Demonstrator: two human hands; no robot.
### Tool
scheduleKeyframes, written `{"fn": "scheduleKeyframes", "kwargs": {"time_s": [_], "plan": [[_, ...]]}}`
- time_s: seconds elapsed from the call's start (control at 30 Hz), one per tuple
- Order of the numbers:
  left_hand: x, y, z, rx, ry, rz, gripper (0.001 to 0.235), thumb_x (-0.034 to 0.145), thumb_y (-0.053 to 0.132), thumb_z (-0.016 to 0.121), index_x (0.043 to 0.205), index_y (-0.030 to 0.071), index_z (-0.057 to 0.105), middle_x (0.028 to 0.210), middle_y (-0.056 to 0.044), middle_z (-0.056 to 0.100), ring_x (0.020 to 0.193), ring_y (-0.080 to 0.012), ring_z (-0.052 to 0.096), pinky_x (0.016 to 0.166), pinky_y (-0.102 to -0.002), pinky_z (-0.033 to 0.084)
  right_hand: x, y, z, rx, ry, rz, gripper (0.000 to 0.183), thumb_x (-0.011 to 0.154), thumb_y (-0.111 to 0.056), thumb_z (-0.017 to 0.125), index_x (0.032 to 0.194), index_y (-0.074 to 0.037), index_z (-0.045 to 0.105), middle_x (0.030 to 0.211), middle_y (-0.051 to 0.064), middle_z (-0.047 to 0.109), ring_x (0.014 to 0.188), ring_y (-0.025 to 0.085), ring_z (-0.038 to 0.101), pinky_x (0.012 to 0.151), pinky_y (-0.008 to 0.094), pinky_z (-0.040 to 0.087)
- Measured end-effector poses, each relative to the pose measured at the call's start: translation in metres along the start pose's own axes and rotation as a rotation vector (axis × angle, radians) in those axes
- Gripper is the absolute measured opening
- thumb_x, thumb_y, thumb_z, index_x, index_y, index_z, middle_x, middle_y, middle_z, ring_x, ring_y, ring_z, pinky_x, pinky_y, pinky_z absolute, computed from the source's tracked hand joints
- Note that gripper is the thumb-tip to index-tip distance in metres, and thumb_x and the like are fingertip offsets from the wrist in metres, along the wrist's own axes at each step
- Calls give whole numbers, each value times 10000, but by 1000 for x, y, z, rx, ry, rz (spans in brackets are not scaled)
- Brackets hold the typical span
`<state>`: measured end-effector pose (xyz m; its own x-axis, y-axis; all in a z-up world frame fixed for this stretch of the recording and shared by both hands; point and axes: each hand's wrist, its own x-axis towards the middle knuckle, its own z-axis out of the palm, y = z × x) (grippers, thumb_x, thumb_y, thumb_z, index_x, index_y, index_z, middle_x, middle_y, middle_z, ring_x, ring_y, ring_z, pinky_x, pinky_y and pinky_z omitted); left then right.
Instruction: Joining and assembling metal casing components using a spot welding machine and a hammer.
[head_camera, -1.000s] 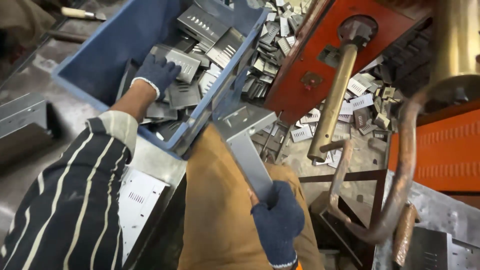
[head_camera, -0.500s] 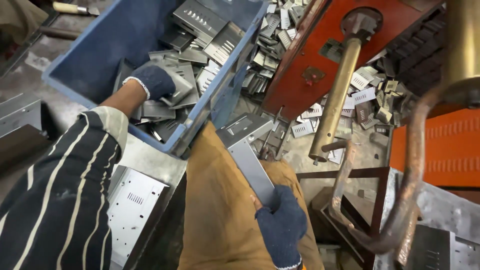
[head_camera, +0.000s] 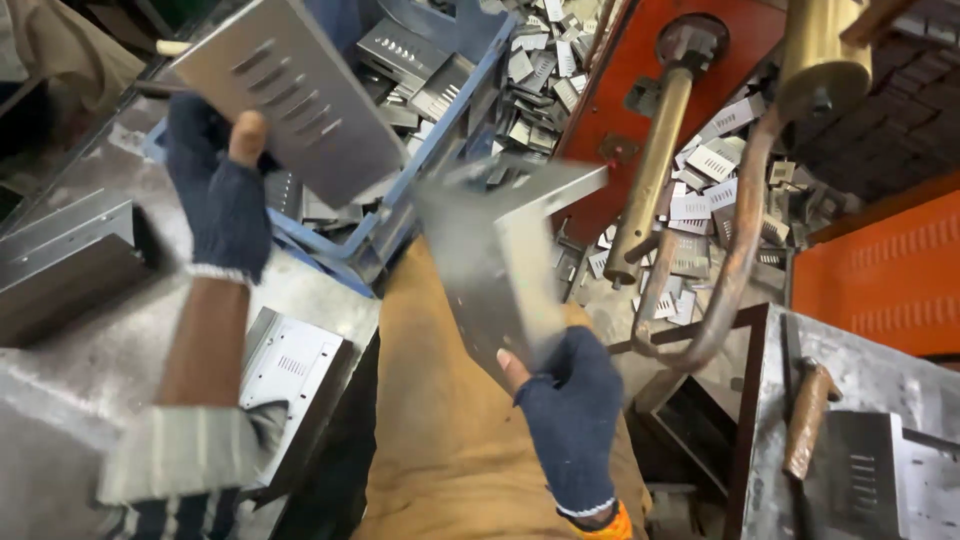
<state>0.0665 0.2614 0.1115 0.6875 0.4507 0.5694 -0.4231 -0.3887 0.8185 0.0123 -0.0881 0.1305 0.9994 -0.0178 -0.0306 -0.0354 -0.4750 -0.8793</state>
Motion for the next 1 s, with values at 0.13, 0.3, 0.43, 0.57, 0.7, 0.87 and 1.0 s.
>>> {"fn": "scheduleKeyframes", "kwargs": {"time_s": [0.13,0.3,0.43,0.57,0.7,0.87,1.0], "plan": [[-83,-10,52,-831,192,-284,393,1036,306,696,1361,154,536,1260,17,663,1172,-148,643,1049,-338,559,-16,-22,-45,295,143,-182,355,759,-98,873,1051,-18,688,914,47,756,774,105,658,705,270,527],[-208,-56,139,-1611,-100,-870,397,1083,416,655,1213,50,576,1021,-76,633,852,-200,612,725,-337,519,-30,-17,-107,609,259,-220,410,851,-153,802,1183,16,632,1044,98,721,877,177,671,785,325,548],[-267,-42,200,-1966,-282,-1033,376,1109,363,590,1263,23,550,1023,-73,594,835,-173,554,710,-287,469,7,5,-157,839,390,-265,465,926,-199,748,1289,42,586,1149,138,692,959,236,679,849,371,562],[-253,30,226,-1886,-324,-1253,462,1023,349,493,1387,65,511,1052,-101,592,788,-186,545,677,-301,471,37,72,-173,970,469,-190,533,960,-214,724,1385,48,535,1245,156,677,1073,273,686,939,407,589],[-225,45,236,-1543,-82,-1393,548,980,424,419,1378,48,456,1005,-99,591,766,-201,554,672,-327,489,33,55,-135,1008,393,57,550,872,-168,691,1385,-96,506,1251,74,684,1138,252,688,964,429,594],[-241,36,235,-1516,-62,-1144,649,1039,564,444,1338,-3,550,779,-34,540,575,-125,513,509,-265,426,8,82,-94,1126,297,131,503,955,-162,693,1412,-31,529,1245,85,642,1088,214,659,944,398,559],[-261,29,244,-1235,-21,-1200,643,970,720,497,1068,94,609,629,46,446,477,-93,455,412,-249,348,-9,79,-85,1036,267,143,512,964,-200,695,1410,-16,523,1272,68,616,1080,162,621,905,358,522]]}}
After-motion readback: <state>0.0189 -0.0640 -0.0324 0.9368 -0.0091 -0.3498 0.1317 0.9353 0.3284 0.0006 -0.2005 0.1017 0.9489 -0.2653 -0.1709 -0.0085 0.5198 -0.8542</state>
